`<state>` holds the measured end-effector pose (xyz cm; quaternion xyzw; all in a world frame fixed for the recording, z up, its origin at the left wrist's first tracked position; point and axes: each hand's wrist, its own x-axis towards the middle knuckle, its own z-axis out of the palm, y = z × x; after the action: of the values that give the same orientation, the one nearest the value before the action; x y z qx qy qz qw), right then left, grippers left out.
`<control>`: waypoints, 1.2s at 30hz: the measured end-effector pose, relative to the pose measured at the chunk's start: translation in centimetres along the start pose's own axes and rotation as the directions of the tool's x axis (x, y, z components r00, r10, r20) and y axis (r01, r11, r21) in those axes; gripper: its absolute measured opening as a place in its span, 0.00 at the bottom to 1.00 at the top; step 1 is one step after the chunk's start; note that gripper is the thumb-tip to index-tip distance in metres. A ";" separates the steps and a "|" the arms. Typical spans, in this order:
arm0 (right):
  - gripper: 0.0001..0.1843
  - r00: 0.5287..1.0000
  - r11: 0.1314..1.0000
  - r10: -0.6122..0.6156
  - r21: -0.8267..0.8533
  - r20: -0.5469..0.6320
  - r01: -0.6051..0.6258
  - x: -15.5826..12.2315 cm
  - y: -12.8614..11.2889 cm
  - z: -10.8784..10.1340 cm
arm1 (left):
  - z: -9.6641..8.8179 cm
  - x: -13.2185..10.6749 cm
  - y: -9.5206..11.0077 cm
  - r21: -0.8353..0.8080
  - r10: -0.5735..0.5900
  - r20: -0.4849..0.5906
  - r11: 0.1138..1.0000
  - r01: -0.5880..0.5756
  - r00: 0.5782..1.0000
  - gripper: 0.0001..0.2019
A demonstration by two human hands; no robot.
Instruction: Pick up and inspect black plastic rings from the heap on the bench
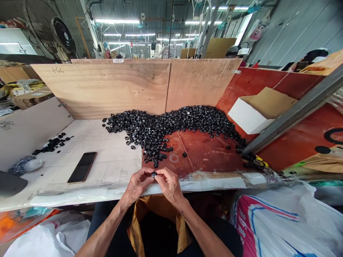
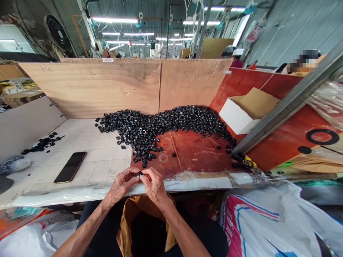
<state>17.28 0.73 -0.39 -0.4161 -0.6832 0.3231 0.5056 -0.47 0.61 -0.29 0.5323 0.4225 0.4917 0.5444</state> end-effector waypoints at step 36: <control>0.07 0.998 0.822 0.000 -0.568 0.067 0.038 4.2 2.1 1.4 | -1.7 4.8 1.6 0.881 0.196 -0.218 0.462 0.106 0.956 0.13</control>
<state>15.89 5.42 -0.82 -0.5305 -0.7685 0.1128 0.3396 -1.47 5.48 1.46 0.6701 0.6757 0.2875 0.1080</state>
